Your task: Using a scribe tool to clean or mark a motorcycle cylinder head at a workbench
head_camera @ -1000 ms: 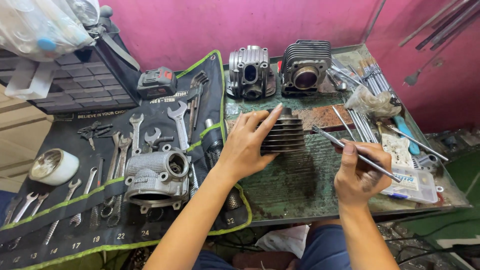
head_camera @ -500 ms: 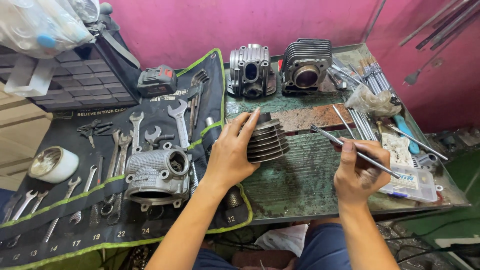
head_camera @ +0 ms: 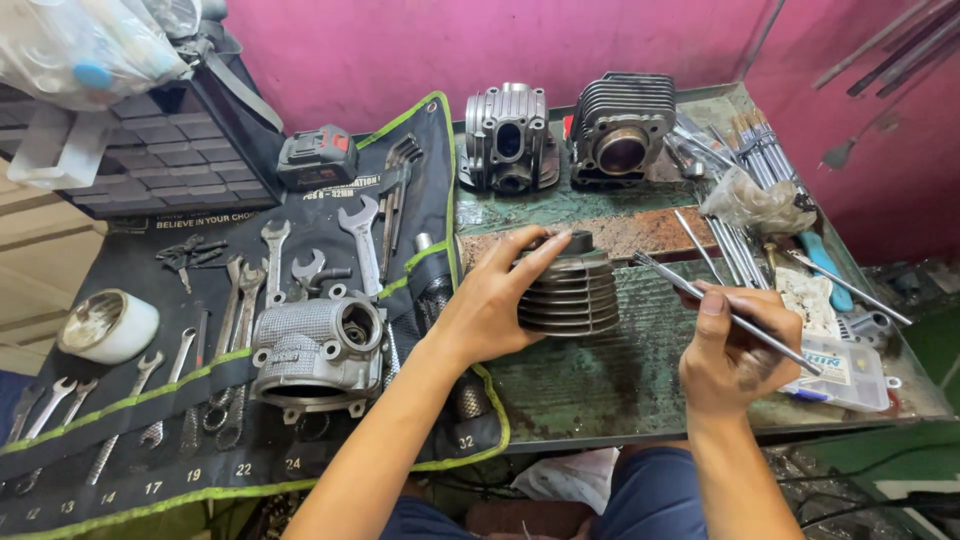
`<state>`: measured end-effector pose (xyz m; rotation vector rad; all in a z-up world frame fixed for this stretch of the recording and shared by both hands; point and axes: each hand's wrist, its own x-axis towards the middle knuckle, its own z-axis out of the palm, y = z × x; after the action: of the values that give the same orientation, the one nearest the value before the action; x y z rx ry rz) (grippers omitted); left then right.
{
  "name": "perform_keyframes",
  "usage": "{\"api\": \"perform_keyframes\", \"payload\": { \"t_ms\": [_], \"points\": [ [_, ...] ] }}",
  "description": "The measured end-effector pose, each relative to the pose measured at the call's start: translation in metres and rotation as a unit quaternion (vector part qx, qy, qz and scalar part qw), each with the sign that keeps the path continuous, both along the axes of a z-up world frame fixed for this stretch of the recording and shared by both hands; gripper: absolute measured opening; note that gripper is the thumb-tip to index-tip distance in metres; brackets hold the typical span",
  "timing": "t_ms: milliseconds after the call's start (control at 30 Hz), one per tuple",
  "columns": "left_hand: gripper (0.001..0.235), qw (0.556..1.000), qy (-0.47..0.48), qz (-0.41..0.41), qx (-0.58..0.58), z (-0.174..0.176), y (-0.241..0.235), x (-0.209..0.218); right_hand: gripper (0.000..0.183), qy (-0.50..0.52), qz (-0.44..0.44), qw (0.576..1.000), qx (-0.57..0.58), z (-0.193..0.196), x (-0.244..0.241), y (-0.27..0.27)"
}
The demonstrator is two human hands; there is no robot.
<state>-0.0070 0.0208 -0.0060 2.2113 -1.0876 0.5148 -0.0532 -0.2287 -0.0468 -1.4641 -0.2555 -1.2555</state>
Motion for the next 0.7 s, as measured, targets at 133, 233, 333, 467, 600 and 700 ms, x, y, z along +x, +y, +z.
{"api": "perform_keyframes", "payload": {
  "t_ms": [133, 233, 333, 467, 600, 700],
  "points": [
    [0.102, 0.999, 0.033, -0.014, -0.028, -0.006, 0.0, -0.005, 0.018, -0.003, 0.009, 1.0, -0.001, 0.0, -0.003, 0.001],
    [0.109, 0.998, 0.049, -0.028, -0.036, -0.001, 0.005, -0.001, 0.017, -0.017, 0.011, 0.999, -0.026, -0.001, 0.003, -0.001],
    [0.107, 0.993, 0.113, 0.017, -0.01, 0.003, 0.011, -0.006, 0.017, -0.033, 0.049, 0.996, -0.063, -0.001, 0.0, -0.003],
    [0.104, 0.993, 0.097, 0.062, -0.014, 0.013, 0.009, -0.01, 0.012, -0.007, 0.121, 0.985, -0.121, 0.003, -0.001, 0.0],
    [0.118, 0.987, 0.095, 0.126, 0.012, 0.021, 0.001, -0.018, 0.011, -0.002, 0.138, 0.982, -0.13, 0.002, -0.002, 0.0],
    [0.112, 0.991, 0.04, 0.113, -0.059, -0.004, 0.003, -0.008, 0.018, -0.073, 0.135, 0.982, -0.107, -0.006, 0.01, -0.003]
  ]
}}
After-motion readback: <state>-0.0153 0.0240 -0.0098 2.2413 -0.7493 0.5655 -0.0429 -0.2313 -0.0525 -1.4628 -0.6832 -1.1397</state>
